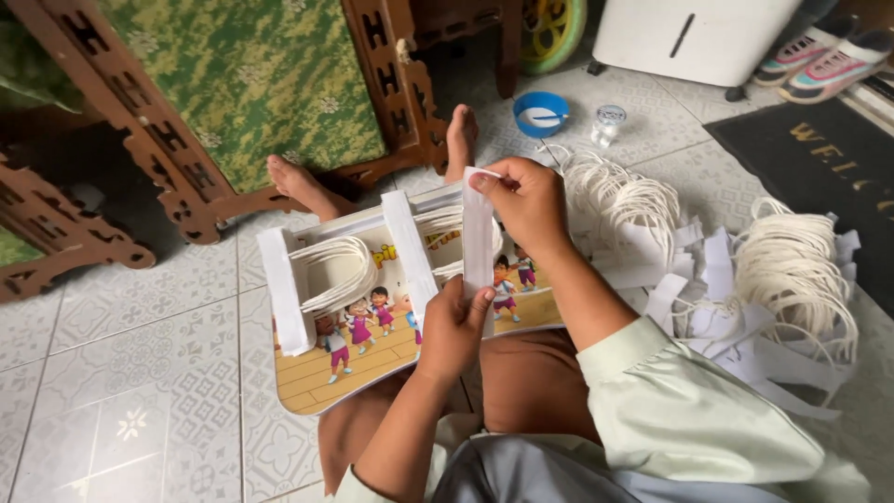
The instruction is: Assembling white cord handles onto cardboard packaging sheets by threading them through pre-cut slots.
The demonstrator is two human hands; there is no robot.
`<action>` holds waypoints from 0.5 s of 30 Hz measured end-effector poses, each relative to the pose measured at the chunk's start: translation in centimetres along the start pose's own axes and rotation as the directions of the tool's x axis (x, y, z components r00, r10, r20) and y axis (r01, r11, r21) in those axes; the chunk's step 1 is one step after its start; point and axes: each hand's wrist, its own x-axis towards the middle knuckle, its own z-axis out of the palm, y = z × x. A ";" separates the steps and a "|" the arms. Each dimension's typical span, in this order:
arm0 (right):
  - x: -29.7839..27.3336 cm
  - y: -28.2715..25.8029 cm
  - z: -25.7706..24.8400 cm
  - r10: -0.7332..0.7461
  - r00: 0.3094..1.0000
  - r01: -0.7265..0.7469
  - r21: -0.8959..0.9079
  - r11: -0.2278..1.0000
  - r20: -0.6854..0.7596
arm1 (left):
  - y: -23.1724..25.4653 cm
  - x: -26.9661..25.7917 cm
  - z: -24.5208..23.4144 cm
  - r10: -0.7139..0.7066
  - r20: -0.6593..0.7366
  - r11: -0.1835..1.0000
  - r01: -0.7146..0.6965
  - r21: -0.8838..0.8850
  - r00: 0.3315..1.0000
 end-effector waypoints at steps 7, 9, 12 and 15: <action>0.3 -0.8 0.5 0.072 0.978 -0.086 0.063 0.994 0.197 | 1.1 1.6 -3.0 -0.122 0.060 0.977 0.130 -0.169 0.991; 0.4 -1.0 0.1 0.075 0.961 -0.069 -0.032 0.997 0.267 | 0.2 1.5 -3.0 -0.127 0.022 0.986 0.129 -0.109 0.992; 0.3 -2.1 0.1 -0.054 0.955 0.086 -0.096 0.992 0.292 | -1.1 1.6 -3.0 -0.116 0.004 0.991 0.116 -0.072 0.993; 1.5 -2.9 -1.2 -0.015 0.864 0.006 0.020 1.000 0.502 | -1.1 1.4 -3.6 -0.218 -0.044 0.942 0.199 -0.270 0.975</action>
